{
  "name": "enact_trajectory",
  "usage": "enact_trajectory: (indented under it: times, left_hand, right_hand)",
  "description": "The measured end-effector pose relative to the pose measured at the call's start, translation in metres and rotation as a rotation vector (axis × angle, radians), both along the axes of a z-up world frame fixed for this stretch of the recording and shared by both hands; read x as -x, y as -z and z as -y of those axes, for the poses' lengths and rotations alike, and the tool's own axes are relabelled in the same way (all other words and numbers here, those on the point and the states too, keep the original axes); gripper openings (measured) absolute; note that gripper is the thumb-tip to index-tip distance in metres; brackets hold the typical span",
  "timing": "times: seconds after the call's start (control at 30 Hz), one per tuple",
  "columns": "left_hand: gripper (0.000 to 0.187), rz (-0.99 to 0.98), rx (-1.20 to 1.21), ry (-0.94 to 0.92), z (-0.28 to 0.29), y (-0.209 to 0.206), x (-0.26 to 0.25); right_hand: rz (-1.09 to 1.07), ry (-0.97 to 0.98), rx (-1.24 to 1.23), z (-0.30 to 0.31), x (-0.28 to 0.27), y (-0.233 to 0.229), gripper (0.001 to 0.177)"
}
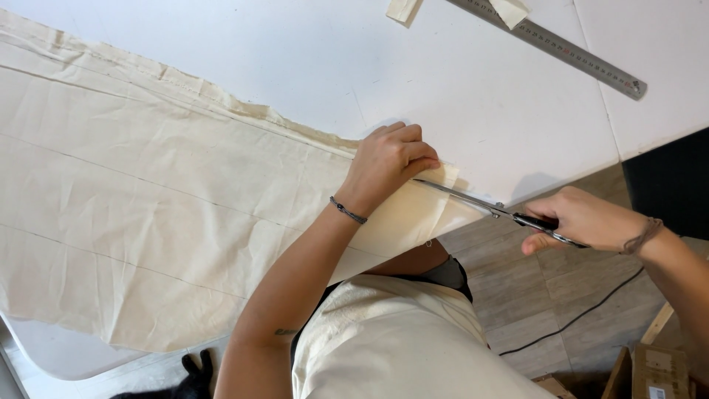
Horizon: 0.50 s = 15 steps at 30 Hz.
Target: Cutting fabric pieces with scissors on a workshop table and opening a curtain.
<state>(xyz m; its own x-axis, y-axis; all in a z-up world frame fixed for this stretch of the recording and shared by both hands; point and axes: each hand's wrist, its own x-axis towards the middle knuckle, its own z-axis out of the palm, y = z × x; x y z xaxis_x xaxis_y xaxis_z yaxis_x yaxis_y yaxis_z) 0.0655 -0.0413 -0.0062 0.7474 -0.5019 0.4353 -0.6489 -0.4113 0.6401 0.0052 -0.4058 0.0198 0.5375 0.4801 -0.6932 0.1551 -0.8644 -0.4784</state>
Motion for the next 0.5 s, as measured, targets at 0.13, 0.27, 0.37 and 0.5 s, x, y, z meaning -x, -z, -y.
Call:
enact_trajectory:
  times: [0.13, 0.27, 0.37, 0.5]
  left_hand:
    - [0.018, 0.006, 0.000, -0.009, 0.000, -0.001, 0.000]
    - [0.019, 0.000, 0.002, 0.001, 0.000, -0.002, 0.000]
    - [0.018, 0.012, 0.012, -0.004, 0.000, 0.000, 0.000]
    - [0.015, -0.037, 0.055, -0.012, -0.001, -0.002, -0.001]
  right_hand:
    - [-0.004, 0.014, -0.004, -0.012, -0.002, -0.013, 0.065]
    - [-0.073, 0.043, 0.061, -0.013, -0.005, -0.012, 0.064]
    - [-0.064, -0.003, 0.012, -0.010, -0.008, -0.005, 0.067]
    - [-0.077, -0.026, 0.020, -0.019, -0.013, -0.009, 0.066]
